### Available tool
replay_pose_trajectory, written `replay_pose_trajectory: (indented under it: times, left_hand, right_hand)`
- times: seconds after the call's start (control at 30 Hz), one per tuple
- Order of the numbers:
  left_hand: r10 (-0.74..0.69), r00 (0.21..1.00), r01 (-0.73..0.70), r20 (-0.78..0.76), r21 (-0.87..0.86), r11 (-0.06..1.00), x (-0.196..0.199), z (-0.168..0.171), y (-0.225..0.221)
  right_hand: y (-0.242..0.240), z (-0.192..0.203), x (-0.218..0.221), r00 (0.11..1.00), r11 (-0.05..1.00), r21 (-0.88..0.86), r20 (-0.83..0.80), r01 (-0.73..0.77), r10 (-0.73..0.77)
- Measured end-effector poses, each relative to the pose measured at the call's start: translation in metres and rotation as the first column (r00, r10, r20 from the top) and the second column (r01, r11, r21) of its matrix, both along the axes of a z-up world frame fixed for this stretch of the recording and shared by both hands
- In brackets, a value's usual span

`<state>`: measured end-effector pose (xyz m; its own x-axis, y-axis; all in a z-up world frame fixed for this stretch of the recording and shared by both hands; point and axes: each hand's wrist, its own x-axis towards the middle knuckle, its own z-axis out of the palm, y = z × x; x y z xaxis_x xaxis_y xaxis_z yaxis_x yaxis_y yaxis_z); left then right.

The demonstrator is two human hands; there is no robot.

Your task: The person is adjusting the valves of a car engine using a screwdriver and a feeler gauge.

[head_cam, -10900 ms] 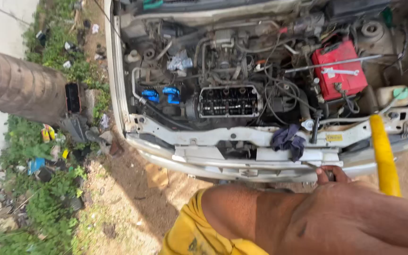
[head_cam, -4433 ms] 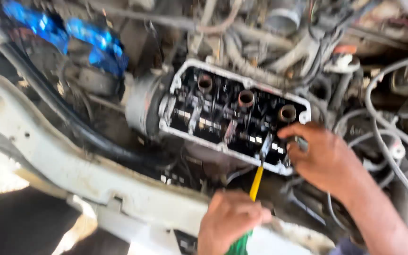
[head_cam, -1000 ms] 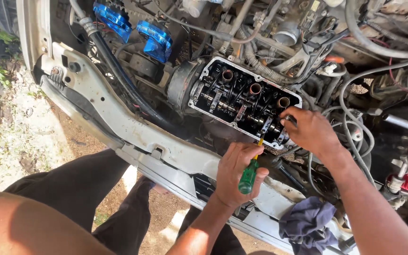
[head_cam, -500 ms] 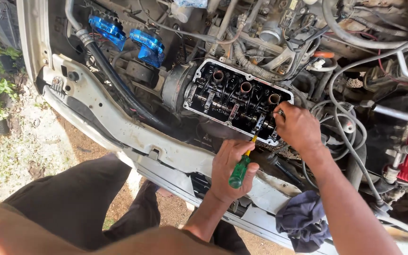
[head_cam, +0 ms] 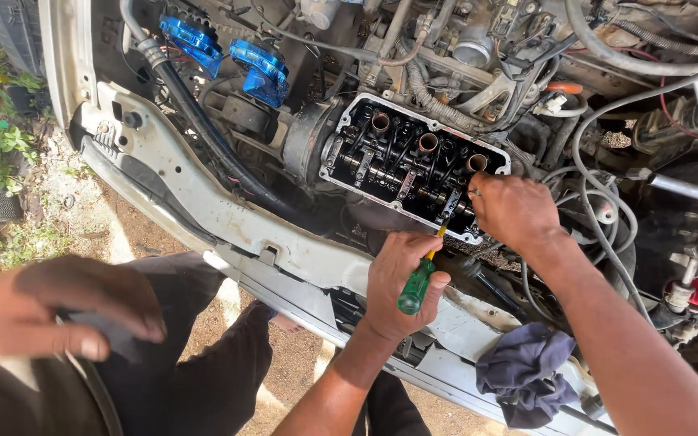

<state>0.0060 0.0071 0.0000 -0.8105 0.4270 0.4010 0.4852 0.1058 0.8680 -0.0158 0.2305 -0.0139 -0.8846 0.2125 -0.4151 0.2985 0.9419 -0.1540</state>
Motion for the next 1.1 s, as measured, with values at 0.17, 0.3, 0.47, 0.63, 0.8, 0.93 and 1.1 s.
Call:
replay_pose_trajectory:
  times: [0.17, 0.3, 0.47, 0.63, 0.8, 0.93, 1.1]
  left_hand:
    - [-0.001, 1.000, 0.001, 0.000, -0.008, 1.000, -0.001, 0.001, -0.001]
    - [0.003, 1.000, -0.003, -0.008, -0.011, 1.000, -0.002, 0.002, -0.002]
    - [0.005, 1.000, -0.005, 0.000, -0.004, 1.000, -0.001, -0.001, -0.002]
    - [0.014, 1.000, -0.014, 0.007, -0.002, 1.000, -0.002, -0.001, -0.005]
    - [0.003, 1.000, -0.003, -0.002, 0.004, 1.000, -0.003, -0.003, -0.005]
    - [0.010, 1.000, -0.010, -0.010, -0.006, 1.000, -0.002, -0.001, -0.004]
    - [0.014, 1.000, -0.015, -0.007, -0.018, 1.000, -0.002, -0.003, -0.003]
  right_hand:
    - [-0.008, 0.002, -0.003, 0.976, 0.968, 0.129, 0.057, -0.216, 0.210]
    - [-0.010, 0.015, -0.014, 0.977, 0.975, 0.111, 0.106, -0.194, 0.183]
    - [-0.008, 0.007, -0.012, 0.967, 0.971, 0.120, 0.176, -0.205, 0.182]
    - [0.003, -0.020, 0.007, 0.999, 0.999, 0.050, 0.045, -0.017, 0.015]
    - [0.007, -0.027, 0.011, 0.994, 0.995, 0.028, -0.062, 0.096, -0.094]
    - [0.009, -0.021, 0.009, 0.996, 0.997, -0.019, -0.063, 0.069, -0.070]
    - [-0.010, 0.006, -0.004, 0.997, 0.998, 0.031, -0.042, -0.058, 0.059]
